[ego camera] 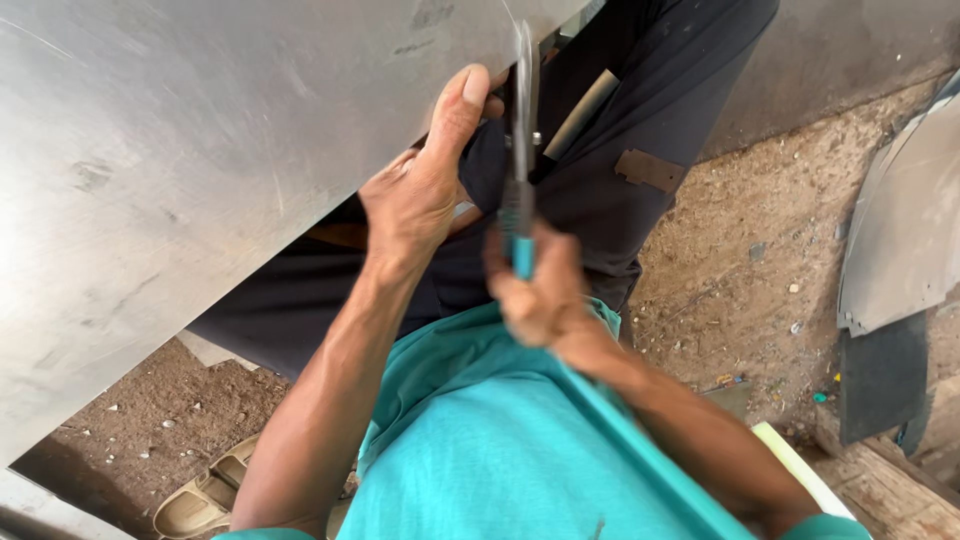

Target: The person uses tin snips to cut a large metal sheet resting on their lap. They repeatedly reposition the sheet and make cuts along the edges, removing small strips of metal.

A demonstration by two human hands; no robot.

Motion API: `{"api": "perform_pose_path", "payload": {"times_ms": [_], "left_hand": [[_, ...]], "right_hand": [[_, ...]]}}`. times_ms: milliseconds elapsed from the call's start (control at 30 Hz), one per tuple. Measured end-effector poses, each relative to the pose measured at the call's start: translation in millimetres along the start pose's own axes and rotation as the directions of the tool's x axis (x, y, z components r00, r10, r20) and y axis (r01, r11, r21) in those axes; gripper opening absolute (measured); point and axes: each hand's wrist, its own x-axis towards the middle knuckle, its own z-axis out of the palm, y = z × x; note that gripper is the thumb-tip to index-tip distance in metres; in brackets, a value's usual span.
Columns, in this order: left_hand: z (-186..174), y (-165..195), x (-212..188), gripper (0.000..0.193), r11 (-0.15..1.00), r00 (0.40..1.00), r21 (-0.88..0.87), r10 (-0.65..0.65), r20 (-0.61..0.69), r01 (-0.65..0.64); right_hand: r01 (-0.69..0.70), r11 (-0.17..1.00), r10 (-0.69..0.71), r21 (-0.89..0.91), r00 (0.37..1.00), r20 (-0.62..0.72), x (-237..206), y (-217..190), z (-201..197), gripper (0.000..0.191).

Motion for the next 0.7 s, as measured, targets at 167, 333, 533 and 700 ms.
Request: {"api": "perform_pose_path", "payload": {"times_ms": [167,333,533,700], "left_hand": [[26,19,-3,0.037,0.827,0.937,-0.441,0.324,-0.132,-0.348],[51,7,3,0.046,0.957,0.999,-0.287,0.042,0.013,-0.036],[4,17,-13,0.066,0.884,0.843,0.066,0.417,0.340,-0.464],[-100,45,-81,0.079,0.931,0.947,-0.289,0.277,0.160,-0.223]], "right_hand": [[-0.040,0.619,0.001,-0.785,0.999,-0.050,-1,26,-103,0.015],[-0.066,0.920,0.068,-0.386,0.998,-0.008,-29,52,-108,0.018],[0.008,0.980,-0.028,-0.197,0.995,-0.096,-37,36,-80,0.024],[-0.024,0.980,0.023,-0.198,1.000,-0.004,-7,36,-72,0.016]]}}
